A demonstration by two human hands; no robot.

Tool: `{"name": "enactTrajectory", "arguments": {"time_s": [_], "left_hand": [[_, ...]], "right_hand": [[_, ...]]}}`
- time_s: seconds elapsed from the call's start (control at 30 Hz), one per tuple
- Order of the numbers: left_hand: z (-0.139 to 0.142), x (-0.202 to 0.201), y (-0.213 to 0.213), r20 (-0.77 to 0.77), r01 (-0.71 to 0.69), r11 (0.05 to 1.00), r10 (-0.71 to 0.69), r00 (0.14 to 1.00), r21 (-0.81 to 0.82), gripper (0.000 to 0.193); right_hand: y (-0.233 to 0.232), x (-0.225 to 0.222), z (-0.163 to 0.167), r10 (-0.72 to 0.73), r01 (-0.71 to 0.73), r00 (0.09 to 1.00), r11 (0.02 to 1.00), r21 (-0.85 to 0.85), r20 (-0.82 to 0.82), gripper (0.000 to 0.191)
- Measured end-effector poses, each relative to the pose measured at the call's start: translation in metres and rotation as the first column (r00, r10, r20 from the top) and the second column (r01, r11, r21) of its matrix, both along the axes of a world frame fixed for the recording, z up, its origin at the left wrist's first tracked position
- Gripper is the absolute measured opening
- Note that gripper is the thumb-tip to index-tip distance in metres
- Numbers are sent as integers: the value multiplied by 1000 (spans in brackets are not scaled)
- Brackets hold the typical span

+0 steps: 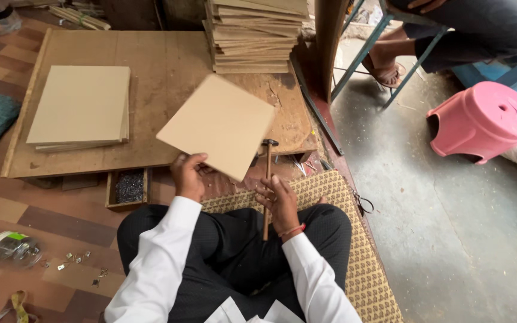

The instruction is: The person sits on the floor and repeatedly places rectangular cardboard covers on a wooden jig, then uses a hammer to drive staples into the edges. The person handles the covers one at a time, repositioning them between hammering actions.

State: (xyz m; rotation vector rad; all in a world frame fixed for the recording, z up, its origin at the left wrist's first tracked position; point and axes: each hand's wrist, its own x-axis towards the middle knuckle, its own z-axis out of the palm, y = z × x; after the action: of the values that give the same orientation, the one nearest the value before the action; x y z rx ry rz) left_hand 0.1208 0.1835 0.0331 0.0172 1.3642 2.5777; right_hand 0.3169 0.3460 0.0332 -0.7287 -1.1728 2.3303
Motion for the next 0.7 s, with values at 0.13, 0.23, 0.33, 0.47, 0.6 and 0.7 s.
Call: {"name": "enactTrajectory", "arguments": {"time_s": [0.13, 0.23, 0.33, 0.47, 0.6, 0.7], "left_hand": [[3, -22, -32, -98, 234, 933, -215, 972, 274, 11], [-4, -31, -37, -45, 292, 937, -289, 956, 192, 15], [-4, -31, -35, 109, 281, 941, -305, 946, 189, 22], [10, -34, -35, 184, 209, 910, -288, 940, 358, 35], [20, -36, -44, 292, 375, 871, -466, 835, 318, 70], [28, -20, -26, 185, 613, 758, -651, 737, 225, 57]], "right_hand": [[-5, -21, 42, 221, -285, 880, 954, -95, -420, 45], [-23, -30, 51, 112, -100, 959, 993, 60, -260, 36], [-34, -38, 49, 96, -91, 979, 995, 36, -178, 34], [-5, -45, 56, 127, -118, 974, 991, 57, -189, 45], [53, -44, 73, 218, -235, 945, 971, -43, -242, 58], [83, -48, 70, 239, -253, 944, 967, -36, -229, 60]]}}
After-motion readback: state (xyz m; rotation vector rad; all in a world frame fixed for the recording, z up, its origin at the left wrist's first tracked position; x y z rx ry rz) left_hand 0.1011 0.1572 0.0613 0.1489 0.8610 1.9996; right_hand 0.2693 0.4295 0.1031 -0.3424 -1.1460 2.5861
